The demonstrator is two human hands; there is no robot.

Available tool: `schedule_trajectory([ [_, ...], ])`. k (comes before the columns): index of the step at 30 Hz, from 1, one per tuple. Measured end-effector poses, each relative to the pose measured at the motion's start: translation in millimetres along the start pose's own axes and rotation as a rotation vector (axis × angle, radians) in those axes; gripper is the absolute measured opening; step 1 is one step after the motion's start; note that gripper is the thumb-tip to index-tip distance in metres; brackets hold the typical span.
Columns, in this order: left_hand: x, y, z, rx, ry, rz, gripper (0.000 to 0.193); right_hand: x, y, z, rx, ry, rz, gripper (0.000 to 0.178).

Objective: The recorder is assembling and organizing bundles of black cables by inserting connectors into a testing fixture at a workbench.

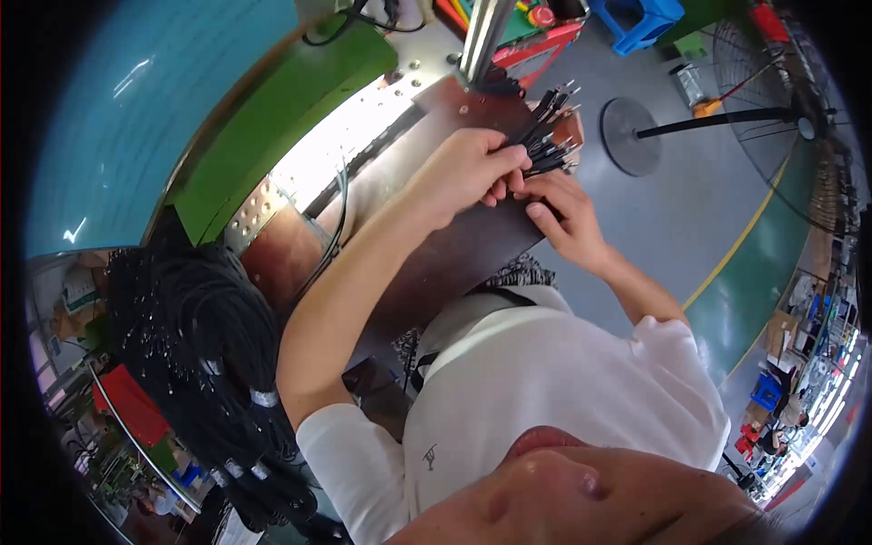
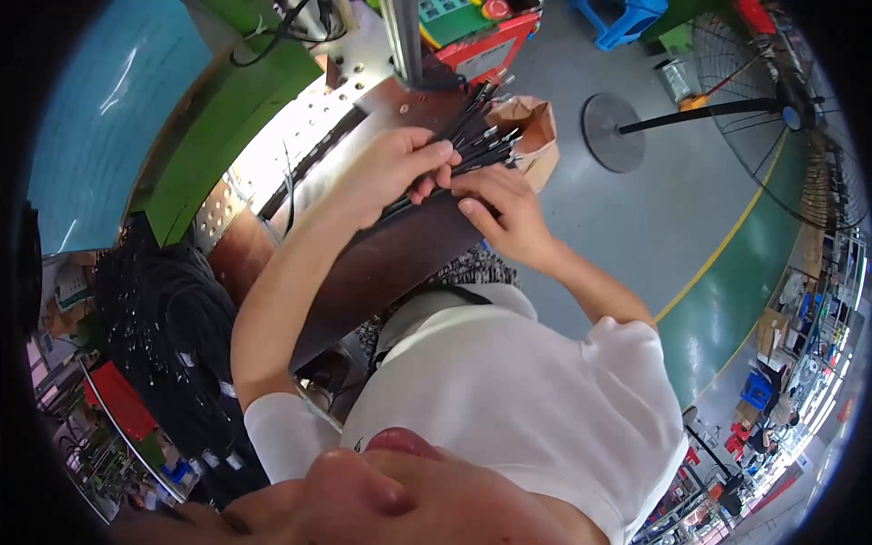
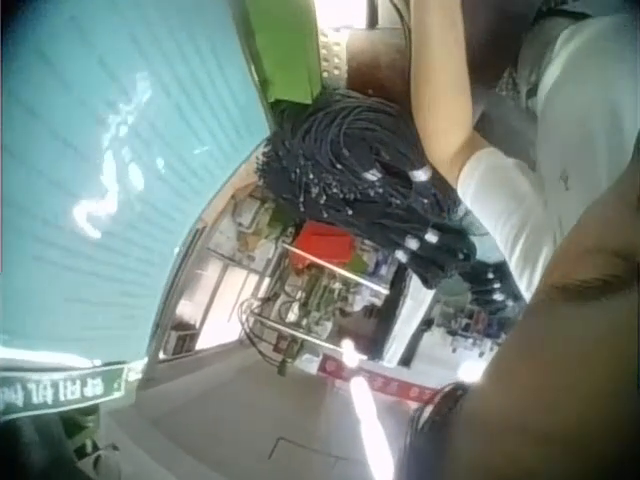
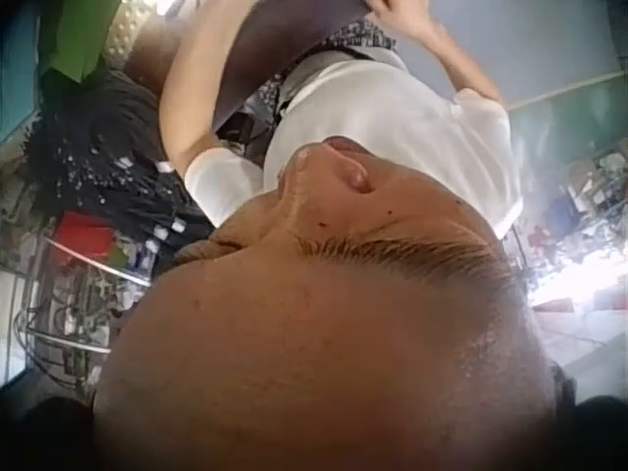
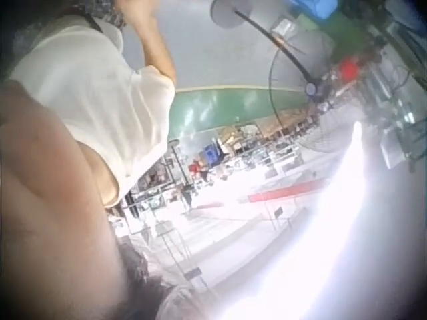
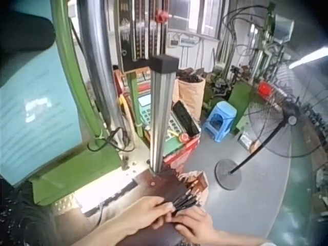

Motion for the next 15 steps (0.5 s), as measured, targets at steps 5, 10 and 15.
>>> schedule_trajectory([
  [5, 11.5, -51.1, -34.5, -0.171, -0.132, -0.126, 0.025, 21.8, 20.8, 48.3, -0.312, -0.074, 0.928, 0.051],
  [10, 47.0, -57.7, -63.3, -0.478, -0.295, -0.318, 0.027, 58.5, -19.1, 88.5, 0.141, -0.401, 1.373, 0.034],
  [15, 80.4, -57.1, -99.2, -0.701, -0.333, -0.499, 0.027, 75.7, -54.6, 97.4, 0.449, -0.386, 1.285, 0.045],
])
Point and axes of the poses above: each hand's wrist, its own z-axis towards the middle knuckle, its own y-axis out of the back of the hand, x = y × z, the point moved 1 cm from there along z, towards the middle knuckle, and after that the axes turned 8 degrees about x, right-handed, at the moved point
